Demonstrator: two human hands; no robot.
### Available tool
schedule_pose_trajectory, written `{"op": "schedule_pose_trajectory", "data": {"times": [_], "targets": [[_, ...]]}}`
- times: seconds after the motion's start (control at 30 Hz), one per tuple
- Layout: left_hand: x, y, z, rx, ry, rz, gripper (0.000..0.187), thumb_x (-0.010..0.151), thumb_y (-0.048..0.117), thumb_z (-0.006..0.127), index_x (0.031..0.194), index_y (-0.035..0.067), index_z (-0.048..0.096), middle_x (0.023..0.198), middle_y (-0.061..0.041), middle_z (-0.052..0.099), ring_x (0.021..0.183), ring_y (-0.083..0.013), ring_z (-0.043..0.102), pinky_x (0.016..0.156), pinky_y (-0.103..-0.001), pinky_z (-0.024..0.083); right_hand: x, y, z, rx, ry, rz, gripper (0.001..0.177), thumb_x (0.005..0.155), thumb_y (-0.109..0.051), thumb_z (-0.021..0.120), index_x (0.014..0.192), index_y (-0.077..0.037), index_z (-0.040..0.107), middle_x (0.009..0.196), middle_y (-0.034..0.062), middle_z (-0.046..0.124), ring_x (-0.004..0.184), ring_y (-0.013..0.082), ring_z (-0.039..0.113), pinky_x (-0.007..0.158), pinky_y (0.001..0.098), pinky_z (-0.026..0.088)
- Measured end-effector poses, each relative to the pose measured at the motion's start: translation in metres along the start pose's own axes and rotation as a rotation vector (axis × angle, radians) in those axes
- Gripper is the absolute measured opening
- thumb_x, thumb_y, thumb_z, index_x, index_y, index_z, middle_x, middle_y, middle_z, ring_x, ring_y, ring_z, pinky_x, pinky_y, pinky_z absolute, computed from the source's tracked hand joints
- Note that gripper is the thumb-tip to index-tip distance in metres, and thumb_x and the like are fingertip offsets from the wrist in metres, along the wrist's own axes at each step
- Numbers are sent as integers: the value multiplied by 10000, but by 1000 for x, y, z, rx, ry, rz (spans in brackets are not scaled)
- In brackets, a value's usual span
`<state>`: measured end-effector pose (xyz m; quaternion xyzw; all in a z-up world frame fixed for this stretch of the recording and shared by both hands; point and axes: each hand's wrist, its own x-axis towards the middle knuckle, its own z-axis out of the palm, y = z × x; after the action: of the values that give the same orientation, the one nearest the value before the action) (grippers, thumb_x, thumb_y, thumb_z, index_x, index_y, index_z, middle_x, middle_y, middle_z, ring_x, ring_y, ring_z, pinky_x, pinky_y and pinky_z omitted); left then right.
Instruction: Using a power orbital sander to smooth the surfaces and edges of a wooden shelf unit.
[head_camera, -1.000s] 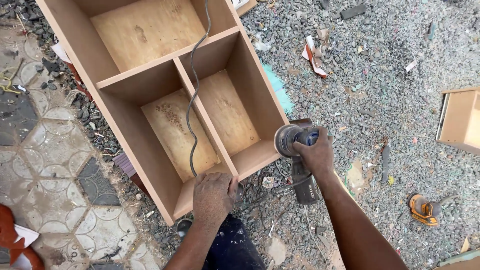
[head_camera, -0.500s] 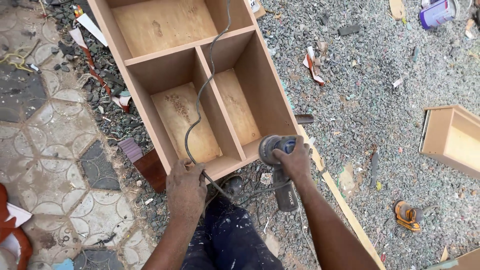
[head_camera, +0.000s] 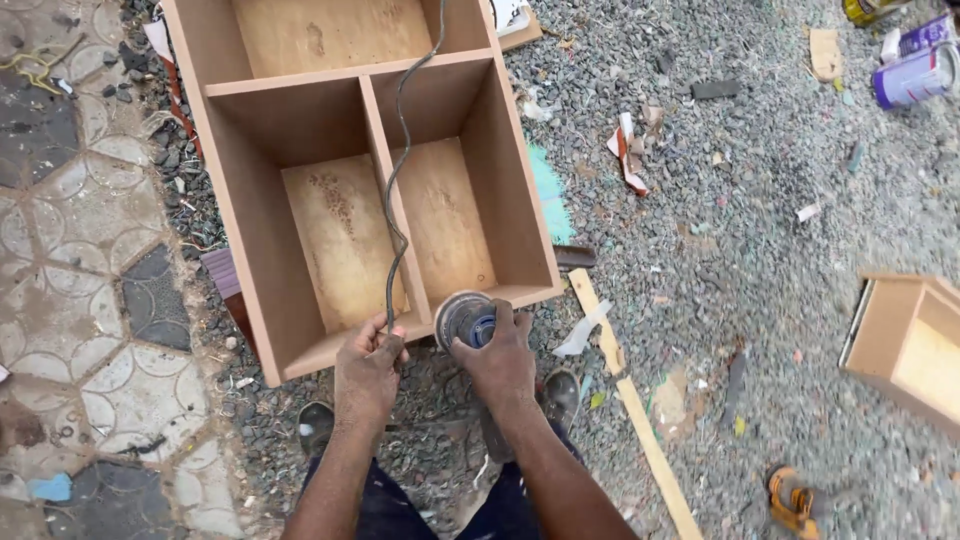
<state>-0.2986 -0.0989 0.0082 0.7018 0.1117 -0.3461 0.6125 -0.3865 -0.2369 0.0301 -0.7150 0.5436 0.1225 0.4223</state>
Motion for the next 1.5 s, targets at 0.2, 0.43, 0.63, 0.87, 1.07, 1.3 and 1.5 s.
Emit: {"op": "schedule_pose_trajectory", "data": {"times": [0.2,0.43,0.63,0.87,1.07,1.3,1.5], "targets": [[-38,-28,108,-142,65,-51,274,987,26,626,1246,49,714,776,-102,651,604,-126,560,572,-226,435,56,48,-82,-37,-35,-3,705,746,-318,788,1351,-102,497,1326,265,438,1094,616,617,869,666,596],[-64,-91,224,-371,181,-67,288,975,-48,616,1234,26,716,901,-113,680,716,-125,579,652,-227,480,103,91,-145,-165,-34,-146,744,720,-298,816,1376,-163,494,1319,270,449,1093,626,603,921,683,544],[-86,-72,217,-219,181,81,270,1016,22,577,1250,35,712,979,-153,695,801,-151,608,755,-326,477,93,79,-133,-228,-101,-235,701,722,-324,824,1328,-200,493,1335,249,456,1110,610,610,930,661,553],[-100,-64,159,-240,273,107,294,1038,42,534,1287,41,690,1035,-165,699,851,-167,586,834,-386,503,76,49,-94,-255,-94,-295,685,719,-333,811,1281,-123,482,1329,286,455,1110,613,601,925,669,533],[-121,-55,113,-318,312,147,283,1029,67,554,1270,21,696,1030,-176,695,910,-208,598,861,-437,538,50,24,-66,-344,-68,-355,711,704,-363,807,1289,-126,478,1272,269,471,1110,548,612,965,622,514],[-128,-49,63,-317,367,217,237,1001,83,623,1204,99,745,1025,-137,725,1020,-261,706,910,-408,579,14,-5,-8,-427,-96,-389,723,759,-412,807,1326,-141,450,1200,224,499,1121,478,615,975,579,505],[-149,-26,30,-290,316,157,282,1037,86,558,1261,147,718,1093,-119,691,1089,-271,671,976,-403,555,-29,-44,28,-387,-78,-462,676,745,-395,821,1242,-83,486,1164,267,533,1119,469,621,968,572,509]]}}
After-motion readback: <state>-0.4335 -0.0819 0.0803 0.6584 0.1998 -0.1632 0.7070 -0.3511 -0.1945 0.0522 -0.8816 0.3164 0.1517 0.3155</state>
